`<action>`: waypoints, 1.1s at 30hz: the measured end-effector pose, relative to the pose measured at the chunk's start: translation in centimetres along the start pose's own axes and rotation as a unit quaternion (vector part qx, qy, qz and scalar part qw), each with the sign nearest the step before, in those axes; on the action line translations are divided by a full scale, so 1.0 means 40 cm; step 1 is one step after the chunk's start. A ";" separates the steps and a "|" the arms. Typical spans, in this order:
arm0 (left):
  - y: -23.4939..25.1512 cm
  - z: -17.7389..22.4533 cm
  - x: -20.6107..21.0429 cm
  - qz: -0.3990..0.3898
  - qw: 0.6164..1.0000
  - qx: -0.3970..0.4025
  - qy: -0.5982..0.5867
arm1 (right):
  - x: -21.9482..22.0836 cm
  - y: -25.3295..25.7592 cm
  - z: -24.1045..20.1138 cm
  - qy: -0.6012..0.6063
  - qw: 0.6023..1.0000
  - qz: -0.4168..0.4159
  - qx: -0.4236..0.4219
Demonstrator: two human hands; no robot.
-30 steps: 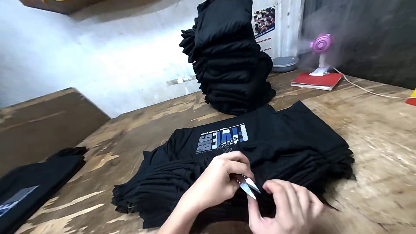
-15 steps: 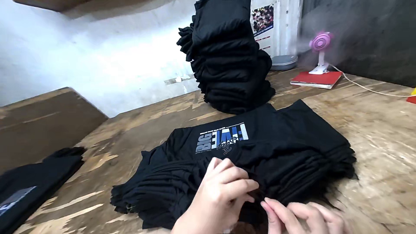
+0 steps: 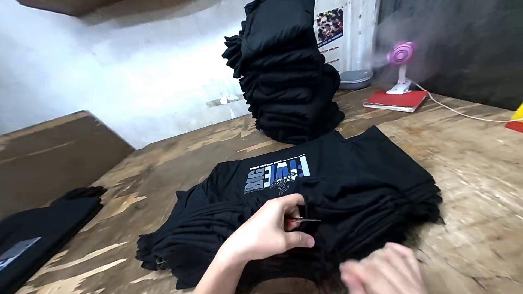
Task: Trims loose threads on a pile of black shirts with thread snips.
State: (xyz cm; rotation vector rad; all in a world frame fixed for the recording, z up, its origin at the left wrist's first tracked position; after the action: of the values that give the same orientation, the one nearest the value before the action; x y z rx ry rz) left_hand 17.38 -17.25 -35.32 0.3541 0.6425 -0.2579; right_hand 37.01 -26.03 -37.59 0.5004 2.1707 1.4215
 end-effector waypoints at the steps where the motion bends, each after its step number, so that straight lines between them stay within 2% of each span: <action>1: -0.002 0.000 0.001 -0.003 1.000 0.006 -0.004 | -0.003 0.024 0.007 -0.048 0.999 0.017 0.020; 3: -0.010 0.000 0.001 -0.005 1.000 0.020 -0.009 | 0.023 0.065 0.020 -0.124 0.992 0.022 0.026; 5: -0.019 0.003 0.001 -0.006 1.000 0.028 -0.008 | 0.066 0.073 0.038 -0.150 0.988 0.034 0.002; 9: -0.038 0.011 -0.011 0.027 0.999 0.033 -0.009 | 0.048 0.057 0.040 -0.024 0.995 0.101 -0.001; 12: -0.076 0.039 -0.040 0.137 0.985 0.087 0.058 | 0.018 0.043 0.036 0.037 0.994 0.089 0.051; 14: -0.106 0.087 -0.048 0.223 0.948 0.160 0.163 | 0.010 0.036 0.040 0.035 0.994 0.079 0.071; 16: -0.130 0.142 -0.023 0.284 0.894 0.230 0.260 | 0.014 0.029 0.042 0.032 0.992 0.084 0.086; 18: -0.136 0.183 0.020 0.315 0.835 0.285 0.351 | 0.025 0.024 0.040 0.037 0.992 0.082 0.091; 20: -0.130 0.194 0.043 0.322 0.803 0.312 0.392 | 0.030 0.023 0.033 0.055 0.993 0.060 0.084; 22: -0.117 0.183 0.036 0.317 0.824 0.291 0.369 | 0.022 0.018 0.030 0.070 0.995 0.025 0.067; 24: -0.096 0.152 0.019 0.279 0.880 0.214 0.320 | 0.007 0.006 0.035 0.049 0.997 0.020 0.053; 26: -0.066 0.110 0.011 0.241 0.923 0.135 0.266 | 0.004 -0.009 0.039 -0.034 0.997 0.028 0.062; 27: -0.047 0.093 0.008 0.242 0.929 0.109 0.259 | 0.013 -0.013 0.037 -0.069 0.995 0.029 0.065; 29: -0.010 0.076 -0.003 0.292 0.910 0.088 0.281 | 0.031 -0.020 0.035 -0.112 0.990 0.047 0.070; 31: 0.025 0.072 -0.006 0.346 0.875 0.111 0.319 | 0.033 -0.028 0.041 -0.099 0.988 0.069 0.095; 33: 0.042 0.057 0.003 0.327 0.882 0.141 0.307 | 0.033 -0.032 0.051 -0.067 0.988 0.067 0.124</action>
State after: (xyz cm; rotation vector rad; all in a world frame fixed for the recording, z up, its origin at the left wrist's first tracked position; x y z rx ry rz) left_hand 19.26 -16.62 -33.30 0.9310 1.0684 0.4404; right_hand 37.09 -24.31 -39.70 0.8215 2.2510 1.1505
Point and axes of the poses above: each hand's wrist, its own y-axis towards the middle knuckle, its own x-axis out of the palm, z = x × y, the point moved 8 cm from there along y, towards the middle knuckle, and after that the axes turned 12 degrees about z, right-handed, at the moved point
